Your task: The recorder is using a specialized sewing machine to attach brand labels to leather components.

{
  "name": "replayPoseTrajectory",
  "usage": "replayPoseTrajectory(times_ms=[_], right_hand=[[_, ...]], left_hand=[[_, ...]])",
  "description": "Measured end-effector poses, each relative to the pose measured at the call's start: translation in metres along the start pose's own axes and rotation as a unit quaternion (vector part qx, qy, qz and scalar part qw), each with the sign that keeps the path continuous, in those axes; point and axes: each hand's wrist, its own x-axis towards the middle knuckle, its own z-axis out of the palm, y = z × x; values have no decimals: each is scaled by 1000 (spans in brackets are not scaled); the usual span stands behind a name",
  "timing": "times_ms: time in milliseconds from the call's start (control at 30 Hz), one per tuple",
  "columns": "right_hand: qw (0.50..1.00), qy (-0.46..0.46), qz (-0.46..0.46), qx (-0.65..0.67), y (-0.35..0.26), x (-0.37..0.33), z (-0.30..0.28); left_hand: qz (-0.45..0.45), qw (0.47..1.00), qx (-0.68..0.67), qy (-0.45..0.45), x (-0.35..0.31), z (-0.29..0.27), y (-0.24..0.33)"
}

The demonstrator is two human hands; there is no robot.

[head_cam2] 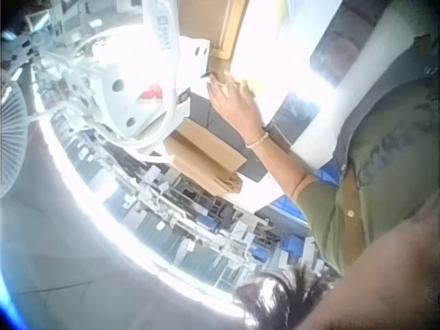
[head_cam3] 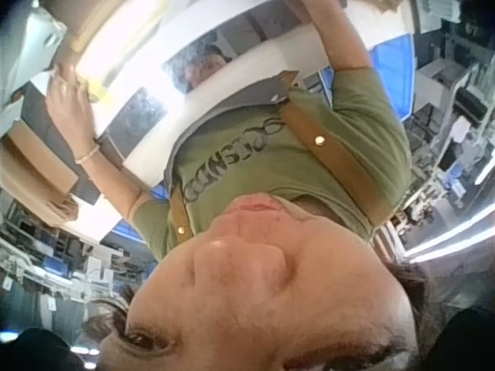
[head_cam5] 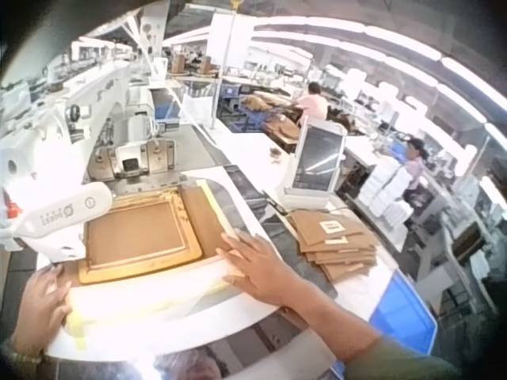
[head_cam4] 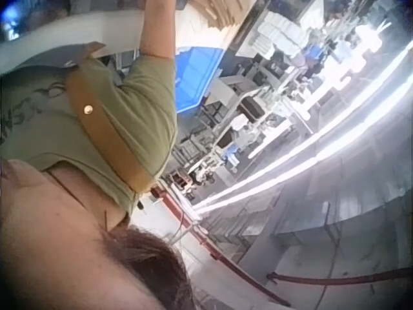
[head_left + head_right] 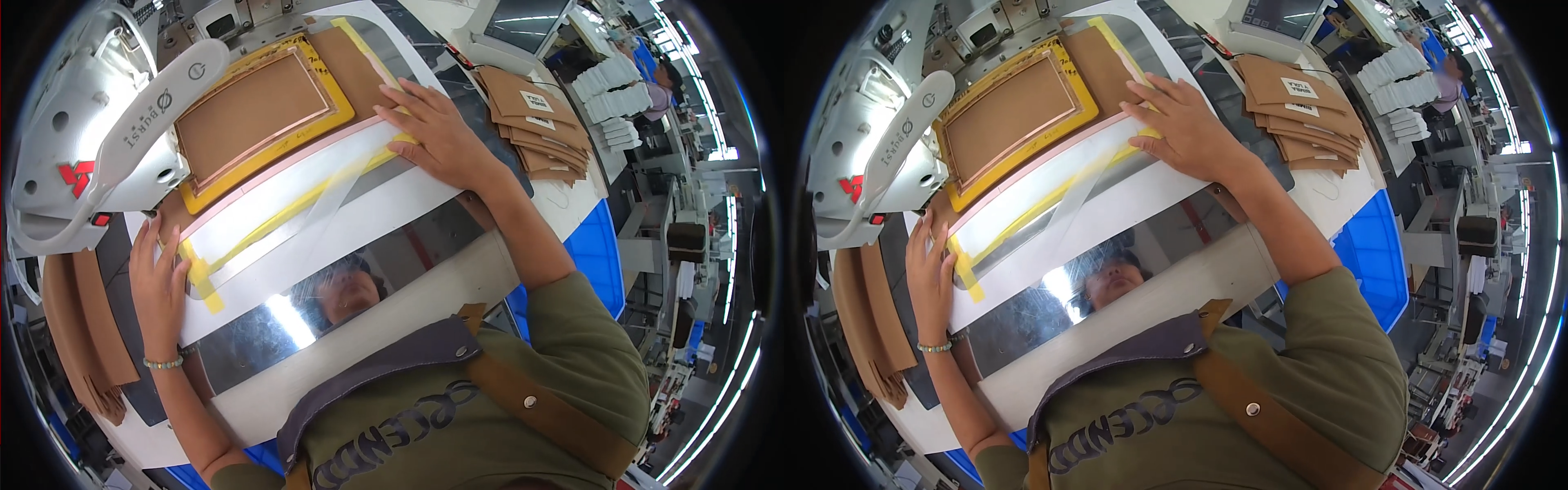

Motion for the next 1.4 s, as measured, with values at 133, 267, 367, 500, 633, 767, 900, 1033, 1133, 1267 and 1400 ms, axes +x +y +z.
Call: replayPoseTrajectory(times_ms=[133, 267, 367, 500, 633, 767, 900, 1033, 1133, 1267, 1400], right_hand=[[1000, 4, 0, 2, 0, -1, -2], [1000, 8, 2, 12, 2, -2, 1], [1000, 10, 6, 11, 1, -2, -1], [999, -23, 18, 16, -4, 0, -3], [998, -57, 27, 1, -8, 2, 2], [998, -48, 31, -11, -7, -6, -10], [997, -60, 37, -15, -11, -3, -7], [997, -70, 37, -24, -13, 1, -7], [997, -68, 36, -29, -14, 1, -8], [997, -68, 41, -26, -14, 2, -8], [998, -56, 29, -25, -12, 5, -4]], left_hand=[[-11, 1000, -10, -4, 0, 1, 1], [-4, 1000, -23, -2, 1, 1, 0], [6, 1000, -30, -5, 4, -1, 2], [6, 1000, -12, -5, 2, -3, 0], [7, 1000, 6, 7, -4, -7, -1], [13, 998, 14, 58, 1, -6, -3], [-2, 1000, 24, 11, -1, -9, 13], [-27, 998, 25, -49, -6, -4, 7], [-26, 998, 37, -46, -6, -1, 6], [-29, 998, 34, -51, -3, -1, 6], [-26, 998, 37, -43, -4, -1, 3]])
